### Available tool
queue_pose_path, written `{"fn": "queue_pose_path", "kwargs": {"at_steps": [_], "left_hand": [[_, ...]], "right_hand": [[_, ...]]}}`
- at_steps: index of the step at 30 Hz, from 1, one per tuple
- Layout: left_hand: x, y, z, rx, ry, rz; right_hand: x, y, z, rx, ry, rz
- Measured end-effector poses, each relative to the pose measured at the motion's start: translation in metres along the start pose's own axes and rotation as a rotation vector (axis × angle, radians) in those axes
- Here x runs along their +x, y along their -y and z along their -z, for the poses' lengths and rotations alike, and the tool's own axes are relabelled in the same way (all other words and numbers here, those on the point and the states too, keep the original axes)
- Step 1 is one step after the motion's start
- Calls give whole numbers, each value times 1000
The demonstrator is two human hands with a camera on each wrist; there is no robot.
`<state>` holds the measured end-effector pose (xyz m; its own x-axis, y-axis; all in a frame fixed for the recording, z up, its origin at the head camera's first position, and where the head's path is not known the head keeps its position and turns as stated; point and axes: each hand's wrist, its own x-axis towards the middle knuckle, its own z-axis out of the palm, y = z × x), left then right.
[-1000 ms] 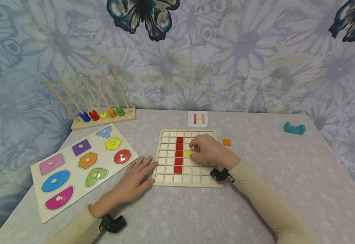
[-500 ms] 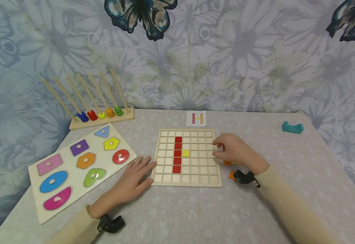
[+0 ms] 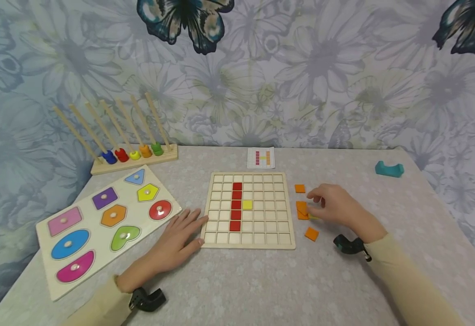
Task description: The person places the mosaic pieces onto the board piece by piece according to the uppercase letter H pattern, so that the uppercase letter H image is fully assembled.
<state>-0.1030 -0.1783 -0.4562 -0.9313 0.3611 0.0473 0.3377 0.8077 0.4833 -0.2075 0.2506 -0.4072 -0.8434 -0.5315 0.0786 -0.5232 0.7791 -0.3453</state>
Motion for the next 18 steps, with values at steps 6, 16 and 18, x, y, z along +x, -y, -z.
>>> {"fn": "queue_pose_path", "kwargs": {"at_steps": [6, 16, 18], "left_hand": [[-1, 0, 0, -3, -27, -17], [0, 0, 0, 0, -1, -3], [0, 0, 0, 2, -9, -5]], "right_hand": [[-6, -3, -3, -16, 26, -76], [-15, -10, -13, 5, 28, -61], [-16, -11, -14, 5, 21, -57]]}}
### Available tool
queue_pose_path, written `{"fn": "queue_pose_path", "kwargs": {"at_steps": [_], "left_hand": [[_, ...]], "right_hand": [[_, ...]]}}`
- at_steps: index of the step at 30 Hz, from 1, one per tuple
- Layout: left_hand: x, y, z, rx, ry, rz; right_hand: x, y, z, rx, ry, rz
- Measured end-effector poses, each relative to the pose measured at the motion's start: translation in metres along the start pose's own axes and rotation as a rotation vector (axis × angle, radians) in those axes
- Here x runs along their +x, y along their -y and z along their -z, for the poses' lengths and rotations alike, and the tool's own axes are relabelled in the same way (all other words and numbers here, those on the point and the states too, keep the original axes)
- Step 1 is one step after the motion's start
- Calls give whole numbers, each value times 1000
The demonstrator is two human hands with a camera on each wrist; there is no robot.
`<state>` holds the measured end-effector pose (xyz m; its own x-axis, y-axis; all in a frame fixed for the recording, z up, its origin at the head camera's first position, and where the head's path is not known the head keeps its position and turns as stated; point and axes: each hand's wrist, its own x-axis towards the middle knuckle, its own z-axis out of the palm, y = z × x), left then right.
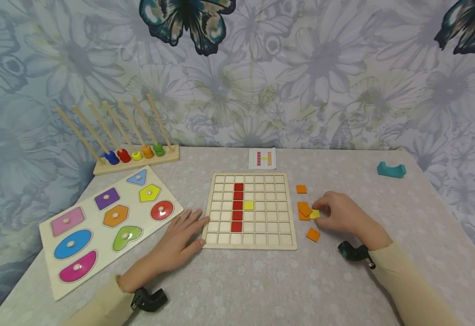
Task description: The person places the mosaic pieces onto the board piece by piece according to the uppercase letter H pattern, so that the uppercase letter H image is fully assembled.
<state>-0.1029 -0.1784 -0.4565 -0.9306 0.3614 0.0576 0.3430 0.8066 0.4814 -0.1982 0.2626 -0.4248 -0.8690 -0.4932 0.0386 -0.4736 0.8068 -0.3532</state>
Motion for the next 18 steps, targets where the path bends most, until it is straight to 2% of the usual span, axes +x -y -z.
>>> {"fn": "queue_pose_path", "kwargs": {"at_steps": [7, 18], "left_hand": [[0, 1, 0, 7, 6, 1], [0, 0, 0, 3, 11, 3]], "right_hand": [[0, -3, -2, 14, -14, -13], [1, -7, 3, 9, 25, -74]]}}
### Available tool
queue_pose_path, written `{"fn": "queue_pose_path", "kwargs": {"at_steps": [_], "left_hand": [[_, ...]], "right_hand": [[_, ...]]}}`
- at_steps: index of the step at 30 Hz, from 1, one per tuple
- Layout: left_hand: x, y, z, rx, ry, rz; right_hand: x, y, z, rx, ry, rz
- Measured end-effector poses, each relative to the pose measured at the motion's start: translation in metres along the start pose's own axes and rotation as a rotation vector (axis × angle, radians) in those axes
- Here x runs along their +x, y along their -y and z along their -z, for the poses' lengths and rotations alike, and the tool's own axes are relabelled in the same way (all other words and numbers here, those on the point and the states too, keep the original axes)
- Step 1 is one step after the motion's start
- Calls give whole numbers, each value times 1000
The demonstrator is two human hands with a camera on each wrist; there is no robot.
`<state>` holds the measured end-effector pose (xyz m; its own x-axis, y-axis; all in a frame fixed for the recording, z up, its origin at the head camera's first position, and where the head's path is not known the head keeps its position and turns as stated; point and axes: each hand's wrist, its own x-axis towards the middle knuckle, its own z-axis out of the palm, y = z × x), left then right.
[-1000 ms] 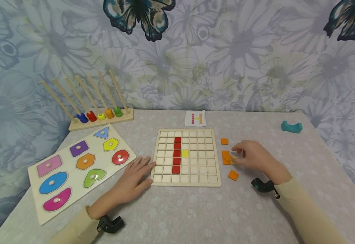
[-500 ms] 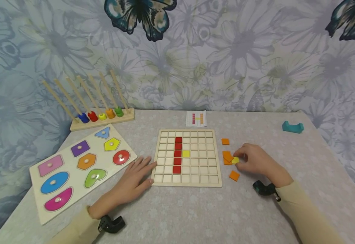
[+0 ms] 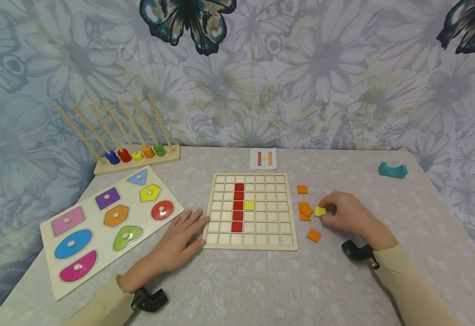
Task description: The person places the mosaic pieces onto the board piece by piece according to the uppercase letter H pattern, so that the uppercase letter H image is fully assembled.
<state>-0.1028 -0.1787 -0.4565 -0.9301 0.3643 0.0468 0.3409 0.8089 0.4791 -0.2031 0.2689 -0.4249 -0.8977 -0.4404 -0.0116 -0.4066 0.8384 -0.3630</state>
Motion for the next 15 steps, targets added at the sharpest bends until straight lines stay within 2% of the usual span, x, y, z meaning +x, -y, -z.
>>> {"fn": "queue_pose_path", "kwargs": {"at_steps": [15], "left_hand": [[0, 0, -1, -3, 0, 3]], "right_hand": [[0, -3, 0, 1, -14, 4]]}}
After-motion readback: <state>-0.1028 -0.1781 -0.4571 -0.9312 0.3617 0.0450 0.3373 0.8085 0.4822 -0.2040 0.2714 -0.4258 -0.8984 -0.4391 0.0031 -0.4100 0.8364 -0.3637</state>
